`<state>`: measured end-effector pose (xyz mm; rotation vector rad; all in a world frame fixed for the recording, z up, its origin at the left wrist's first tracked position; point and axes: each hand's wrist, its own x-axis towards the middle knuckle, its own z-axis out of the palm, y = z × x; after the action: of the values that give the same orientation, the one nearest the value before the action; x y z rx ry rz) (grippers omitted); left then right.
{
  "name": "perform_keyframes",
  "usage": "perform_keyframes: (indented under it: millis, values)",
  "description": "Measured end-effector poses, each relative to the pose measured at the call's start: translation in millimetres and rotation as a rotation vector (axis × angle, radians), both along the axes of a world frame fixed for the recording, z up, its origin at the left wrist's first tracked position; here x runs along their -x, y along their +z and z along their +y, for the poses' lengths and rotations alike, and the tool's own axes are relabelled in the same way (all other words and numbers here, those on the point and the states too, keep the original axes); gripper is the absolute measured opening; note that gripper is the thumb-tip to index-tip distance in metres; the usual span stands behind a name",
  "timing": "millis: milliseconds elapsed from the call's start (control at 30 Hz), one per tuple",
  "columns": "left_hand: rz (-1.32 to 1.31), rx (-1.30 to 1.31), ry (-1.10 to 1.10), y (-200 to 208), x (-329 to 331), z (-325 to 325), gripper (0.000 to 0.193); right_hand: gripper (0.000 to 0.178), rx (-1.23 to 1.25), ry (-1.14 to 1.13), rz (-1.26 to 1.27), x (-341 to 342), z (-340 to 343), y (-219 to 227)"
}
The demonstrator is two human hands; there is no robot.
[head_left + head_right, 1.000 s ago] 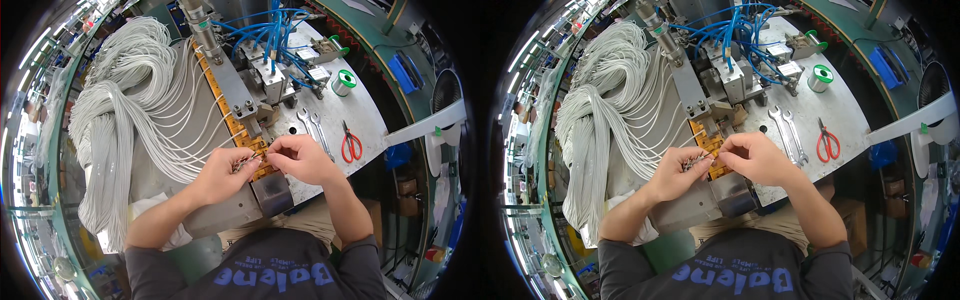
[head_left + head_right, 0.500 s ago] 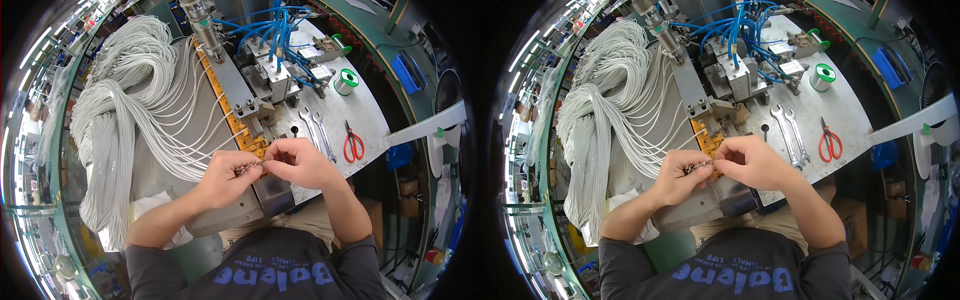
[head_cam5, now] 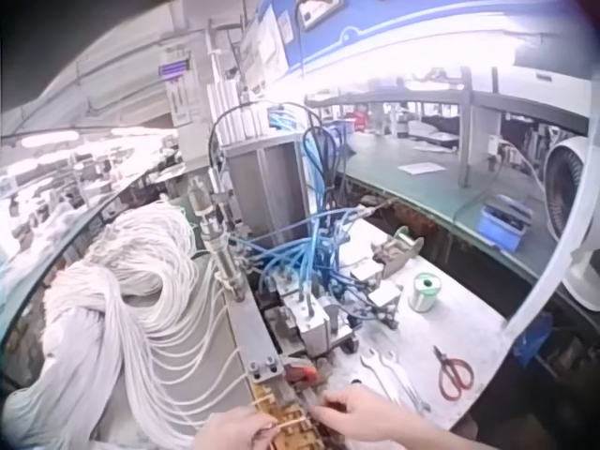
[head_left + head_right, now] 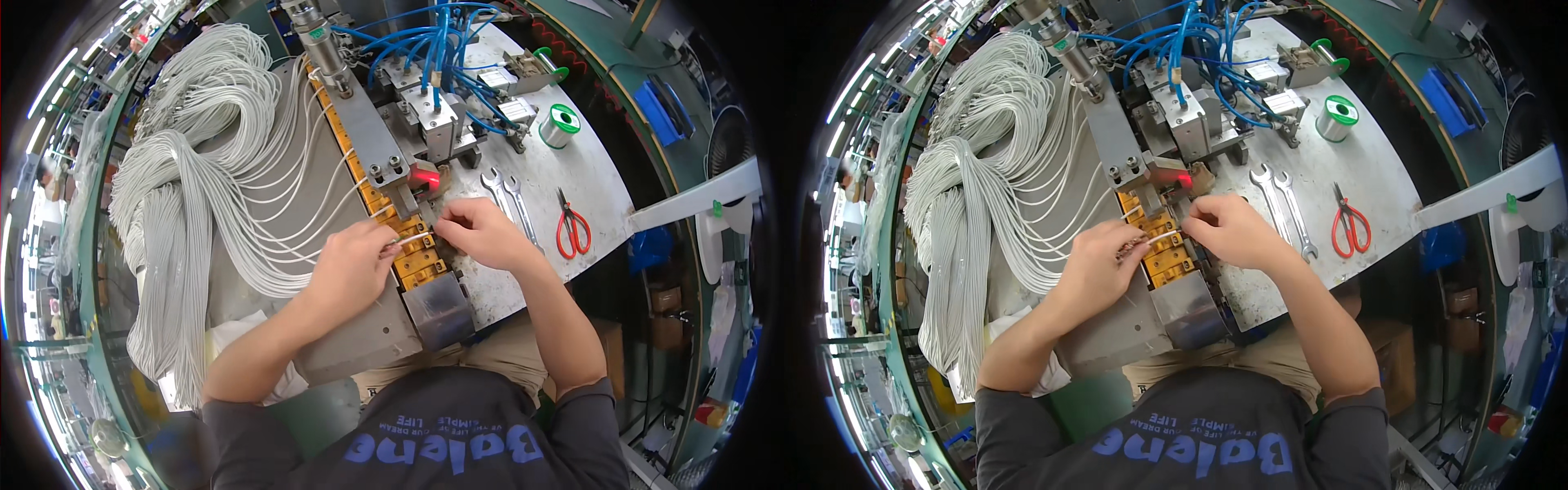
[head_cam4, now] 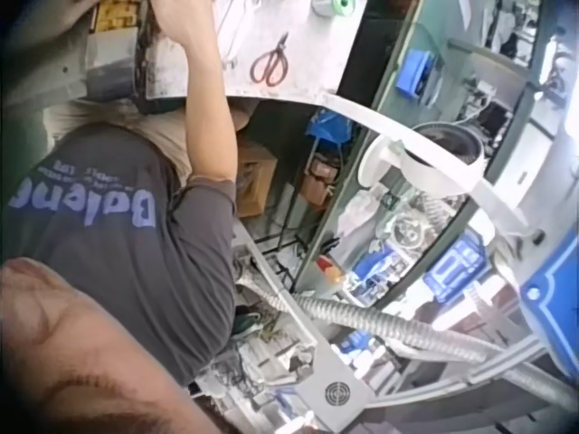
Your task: The person arranges bundles of wires on a workbench and inserts individual wire ends into a machine fixture by hand.
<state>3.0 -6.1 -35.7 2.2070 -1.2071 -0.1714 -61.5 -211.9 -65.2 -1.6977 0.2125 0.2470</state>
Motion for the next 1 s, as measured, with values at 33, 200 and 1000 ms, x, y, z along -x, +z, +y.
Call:
perform_keyframes:
  millis: [33, 200, 1000]
  values:
    - [-0.022, -0.021, 0.019, 0.6, -1.6, 0.9, 0.009, 0.017, 0.005, 0.014, -0.02, -2.9, -0.5, -1.9]
    - [-0.208, -0.236, -0.026, 0.8, 10.5, -3.3, 0.007, 0.017, -0.077, 0.067, -0.012, -8.9, -5.3, -14.9]
    - [0.375, 0.169, -0.01, 23.2, 1.8, -0.5, 0.014, 0.01, -0.229, 0.039, -0.14, 13.4, 12.3, 32.2]
